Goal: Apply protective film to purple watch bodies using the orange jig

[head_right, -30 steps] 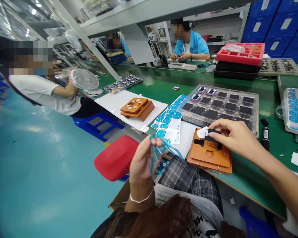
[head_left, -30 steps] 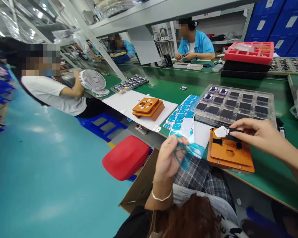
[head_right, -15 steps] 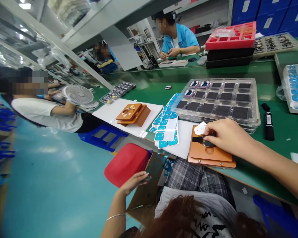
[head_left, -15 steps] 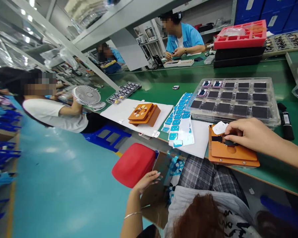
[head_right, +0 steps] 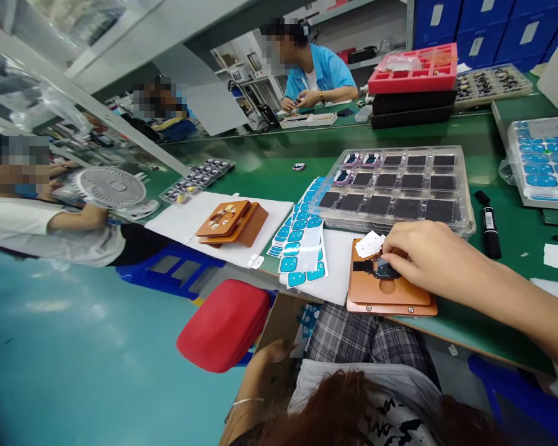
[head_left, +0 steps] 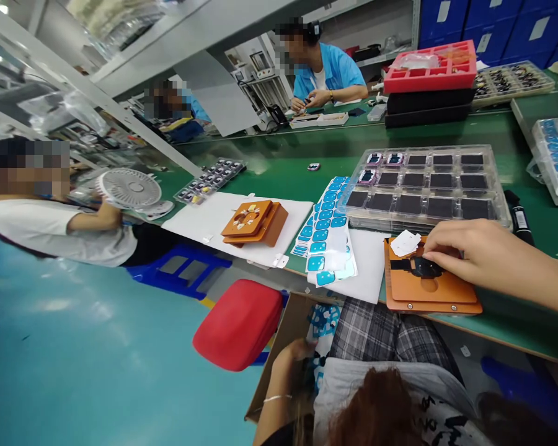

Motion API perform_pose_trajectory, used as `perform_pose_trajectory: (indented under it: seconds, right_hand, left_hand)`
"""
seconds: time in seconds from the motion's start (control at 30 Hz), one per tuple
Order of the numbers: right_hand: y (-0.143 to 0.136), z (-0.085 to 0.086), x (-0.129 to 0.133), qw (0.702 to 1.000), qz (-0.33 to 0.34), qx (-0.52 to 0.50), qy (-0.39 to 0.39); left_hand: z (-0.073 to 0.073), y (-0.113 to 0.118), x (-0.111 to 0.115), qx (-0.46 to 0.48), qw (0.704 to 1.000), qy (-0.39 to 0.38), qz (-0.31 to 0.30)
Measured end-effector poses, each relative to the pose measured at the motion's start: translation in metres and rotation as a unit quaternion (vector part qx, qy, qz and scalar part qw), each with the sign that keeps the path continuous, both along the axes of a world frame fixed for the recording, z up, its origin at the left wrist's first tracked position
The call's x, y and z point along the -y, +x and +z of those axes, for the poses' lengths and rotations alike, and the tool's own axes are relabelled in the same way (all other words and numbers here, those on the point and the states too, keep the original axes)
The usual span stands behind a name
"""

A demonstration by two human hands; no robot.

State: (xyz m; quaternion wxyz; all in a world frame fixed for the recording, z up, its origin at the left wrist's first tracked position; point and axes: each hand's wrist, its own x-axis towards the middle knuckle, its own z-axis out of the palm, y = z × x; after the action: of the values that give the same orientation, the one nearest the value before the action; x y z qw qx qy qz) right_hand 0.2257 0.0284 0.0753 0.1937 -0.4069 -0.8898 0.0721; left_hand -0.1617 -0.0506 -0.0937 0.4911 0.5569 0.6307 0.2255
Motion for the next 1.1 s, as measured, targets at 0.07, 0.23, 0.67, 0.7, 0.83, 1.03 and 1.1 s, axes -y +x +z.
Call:
perform_pose_trajectory:
  seconds: [0.07,0.23,0.67,0.7,0.83,1.03,1.1]
  right_hand:
    - [0.002,0.003,-0.001,1.000,-0.019,-0.004,-0.003]
    - [0.005,0.011,-0.006,0.999,-0.037,-0.014,-0.018]
    - [0.013,0.017,-0.083,0.990,-0.066,-0.102,-0.069]
    - [0.009,0.016,-0.096,0.992,-0.058,-0.099,-0.052]
    - [-0.018,0.004,-0.152,0.998,-0.001,-0.058,0.037]
    - [-0.050,-0.014,-0.208,0.996,-0.007,0.073,0.041]
    - [-0.056,-0.012,-0.207,0.996,-0.011,0.078,0.042]
  left_hand:
    - [0.018,0.008,-0.009,-0.015,0.998,-0.012,-0.067]
    - [0.096,0.063,-0.023,0.002,0.928,0.180,-0.326]
    - [0.094,0.184,-0.061,-0.090,0.751,0.615,-0.222]
    - [0.092,0.183,-0.060,-0.120,0.742,0.621,-0.223]
    - [0.094,0.177,-0.066,-0.229,0.675,0.648,-0.269]
    - [0.111,0.162,-0.071,-0.346,0.597,0.673,-0.267]
    - [0.114,0.161,-0.068,-0.357,0.594,0.673,-0.260]
